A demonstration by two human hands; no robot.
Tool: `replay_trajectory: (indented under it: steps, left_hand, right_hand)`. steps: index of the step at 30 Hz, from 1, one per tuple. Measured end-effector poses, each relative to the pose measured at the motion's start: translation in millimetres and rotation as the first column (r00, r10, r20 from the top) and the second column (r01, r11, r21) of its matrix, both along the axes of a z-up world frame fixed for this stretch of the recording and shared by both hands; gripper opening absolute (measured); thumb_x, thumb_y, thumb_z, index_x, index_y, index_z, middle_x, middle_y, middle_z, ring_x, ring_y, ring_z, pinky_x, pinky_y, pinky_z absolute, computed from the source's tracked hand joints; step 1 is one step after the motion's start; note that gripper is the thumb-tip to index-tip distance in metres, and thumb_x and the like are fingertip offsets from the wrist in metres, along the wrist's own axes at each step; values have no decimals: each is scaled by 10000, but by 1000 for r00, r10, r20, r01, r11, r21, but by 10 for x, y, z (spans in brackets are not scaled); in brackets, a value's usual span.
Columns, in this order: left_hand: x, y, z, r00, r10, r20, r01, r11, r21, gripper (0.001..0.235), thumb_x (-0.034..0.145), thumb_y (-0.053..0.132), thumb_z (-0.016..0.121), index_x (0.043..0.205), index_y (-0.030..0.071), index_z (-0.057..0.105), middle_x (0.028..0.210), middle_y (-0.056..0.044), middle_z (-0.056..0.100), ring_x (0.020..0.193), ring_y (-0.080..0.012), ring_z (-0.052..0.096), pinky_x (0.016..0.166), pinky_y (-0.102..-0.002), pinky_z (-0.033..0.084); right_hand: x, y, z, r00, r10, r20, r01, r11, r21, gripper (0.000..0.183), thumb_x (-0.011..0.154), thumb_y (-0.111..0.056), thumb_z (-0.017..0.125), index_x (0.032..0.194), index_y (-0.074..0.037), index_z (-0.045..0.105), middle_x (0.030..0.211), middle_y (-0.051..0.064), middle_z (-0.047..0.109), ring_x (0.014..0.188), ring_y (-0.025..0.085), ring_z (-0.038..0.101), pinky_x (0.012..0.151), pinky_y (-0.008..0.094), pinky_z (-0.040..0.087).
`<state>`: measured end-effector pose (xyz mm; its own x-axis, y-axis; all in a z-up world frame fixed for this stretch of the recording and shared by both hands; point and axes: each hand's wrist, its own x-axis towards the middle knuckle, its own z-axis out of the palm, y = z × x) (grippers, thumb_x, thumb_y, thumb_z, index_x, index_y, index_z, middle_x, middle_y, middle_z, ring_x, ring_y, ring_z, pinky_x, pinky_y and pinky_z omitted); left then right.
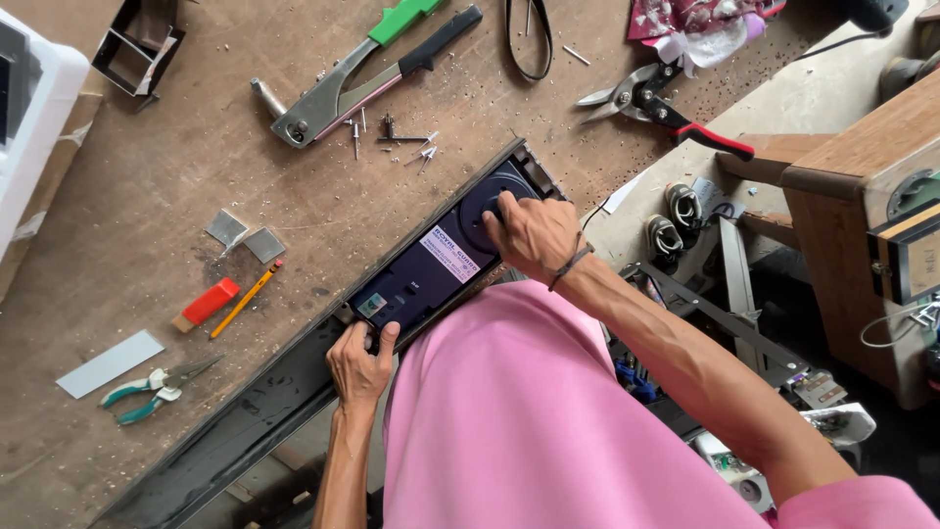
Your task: Assembling a motor unit into a metal frame using a power drill and other hand tools.
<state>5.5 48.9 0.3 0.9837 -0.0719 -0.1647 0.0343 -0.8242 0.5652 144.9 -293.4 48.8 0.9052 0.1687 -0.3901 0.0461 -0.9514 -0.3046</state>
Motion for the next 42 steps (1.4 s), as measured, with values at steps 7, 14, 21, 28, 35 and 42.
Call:
replay_trajectory:
  steps: [7,14,21,28,35,42]
  left_hand:
    - [-31,37,-69,999,-4,37,5,999,-32,532,956,595,667,711,133,569,572,-47,542,587,-311,660,563,-375,530]
    - [-64,82,-125,997,-63,50,66,996,-61,535,964,634,626,771,137,594,600,-39,536,590,-290,663,562,-351,542]
    - [-45,67,-68,995,-85,46,90,989,-114,503,1032,560,559,821,105,600,650,-53,536,602,-297,657,567,-362,543]
    - [85,-52,160,999,-31,30,36,982,-186,433,1016,465,618,812,82,612,671,-89,546,616,-335,656,562,-404,541]
    - [13,15,55,998,-50,41,58,973,-224,379,1011,423,628,857,76,625,708,-92,546,659,-341,662,587,-388,550]
    - [-37,26,-55,996,-78,37,84,976,-201,384,1011,442,618,905,74,652,770,-96,589,699,-329,683,612,-383,565]
  right_hand:
    - [-88,46,-84,999,37,-27,-38,999,-37,366,1053,-495,403,945,-152,476,701,118,653,651,410,732,611,512,573]
    - [-81,38,4,996,-3,-91,2,1000,-10,376,1063,-511,414,993,-146,474,780,147,649,749,449,725,655,564,571]
    - [-175,69,-46,997,-61,37,61,998,21,365,1083,-458,465,975,-110,465,740,157,608,732,453,711,625,552,562]
    - [-173,62,-41,999,-2,37,4,998,-60,350,1110,-432,459,953,-120,467,690,128,558,652,423,683,580,502,546]
    - [-156,-21,-28,998,63,24,-61,993,-101,375,1135,-446,430,949,-122,469,677,111,528,633,410,672,581,490,542]
    - [-136,10,56,989,91,117,-82,993,-85,386,1130,-412,491,901,-105,455,667,125,481,586,416,626,547,460,519]
